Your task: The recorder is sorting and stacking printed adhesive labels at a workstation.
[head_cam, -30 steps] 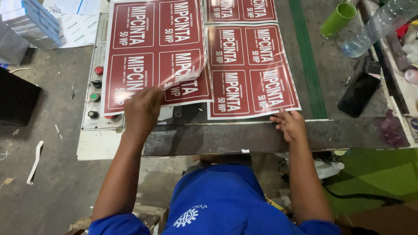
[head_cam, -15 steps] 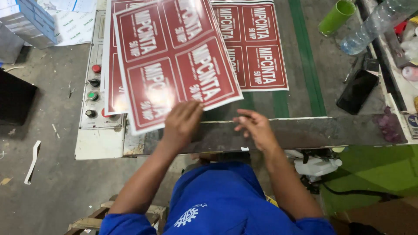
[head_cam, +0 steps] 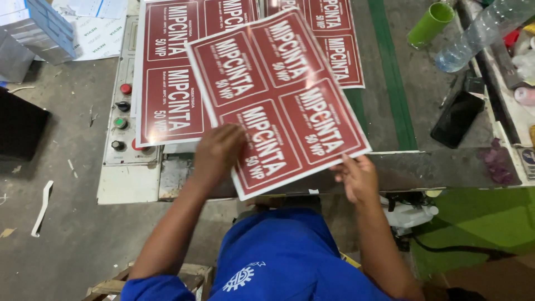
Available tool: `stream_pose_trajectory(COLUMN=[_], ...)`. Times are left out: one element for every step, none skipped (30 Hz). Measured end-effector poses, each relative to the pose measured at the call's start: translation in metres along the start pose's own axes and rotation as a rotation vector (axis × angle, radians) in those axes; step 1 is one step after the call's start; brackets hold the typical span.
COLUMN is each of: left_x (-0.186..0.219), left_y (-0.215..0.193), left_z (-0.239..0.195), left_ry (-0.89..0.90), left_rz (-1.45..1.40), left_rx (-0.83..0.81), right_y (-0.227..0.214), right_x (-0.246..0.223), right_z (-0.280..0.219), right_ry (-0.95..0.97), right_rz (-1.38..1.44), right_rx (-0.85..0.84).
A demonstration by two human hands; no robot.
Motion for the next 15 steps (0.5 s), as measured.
stream_pose_trajectory(left_x=[-0.005,-0.011,-0.016,-0.014,-0.009,-0.004,-0.011,-0.017,-0.023,-0.031,-0.039,-0.048,-0.043,-0.038,-0.033], left_y=[-0.007,-0.012,-0.017,-0.023,-0.028,-0.033,-0.029,-0.025,-0.020,-0.018,-0.013,-0.007,-0.013,-0.026,-0.039], left_z=[0.003,0.006,0.007,0.009,0.013,0.016,0.011,0.006,0.001,-0.003,-0.006,-0.009,-0.003,0.004,0.010], left_ry=[0.002,-0.015,-0.033,-0.034,0.019,0.073,0.070,0.083,0.094,0.091,0.081,0.070,0.068,0.043,0.019], left_rz=[-0.001,0.023,0.046,0.044,0.138,0.232,0.232,0.317,0.402,0.403,0.420,0.437,0.436,0.379,0.323], left_rx=[0.000,-0.026,-0.057,-0.062,-0.077,-0.092,-0.092,-0.097,-0.102,-0.103,-0.132,-0.162,-0.164,-0.088,-0.011], right_y=[-0.012,-0.026,-0.041,-0.051,-0.065,-0.078,-0.085,-0.095,-0.106,-0.113,-0.122,-0.131,-0.132,-0.133,-0.133], right_x=[-0.001,-0.004,-0.005,-0.004,-0.005,-0.006,-0.006,-0.003,-0.001,0.005,0.010,0.015,0.019,0.022,0.025], right_z=[-0.002,-0.004,-0.008,-0.013,-0.015,-0.017,-0.020,-0.024,-0.027,-0.028,-0.029,-0.031,-0.033,-0.034,-0.036], right_ry=[-0.001,-0.030,-0.054,-0.049,-0.046,-0.043,-0.041,-0.011,0.019,0.021,0.023,0.026,0.029,0.032,0.036], right_rz=[0.000,0.012,0.024,0.025,0.010,-0.004,-0.005,-0.031,-0.058,-0.059,-0.064,-0.070,-0.072,-0.079,-0.087], right_rx=[0.001,0.022,0.045,0.048,0.103,0.158,0.156,0.213,0.268,0.266,0.275,0.285,0.284,0.276,0.267])
Point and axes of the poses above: each hand's wrist, its own z-axis towards the middle knuckle, its own y-axis out of the palm, x = y × z, the point moved 8 cm from there along z, towards the middle knuckle, and after that the axes turned 9 degrees about -z, right-handed, at the moved point
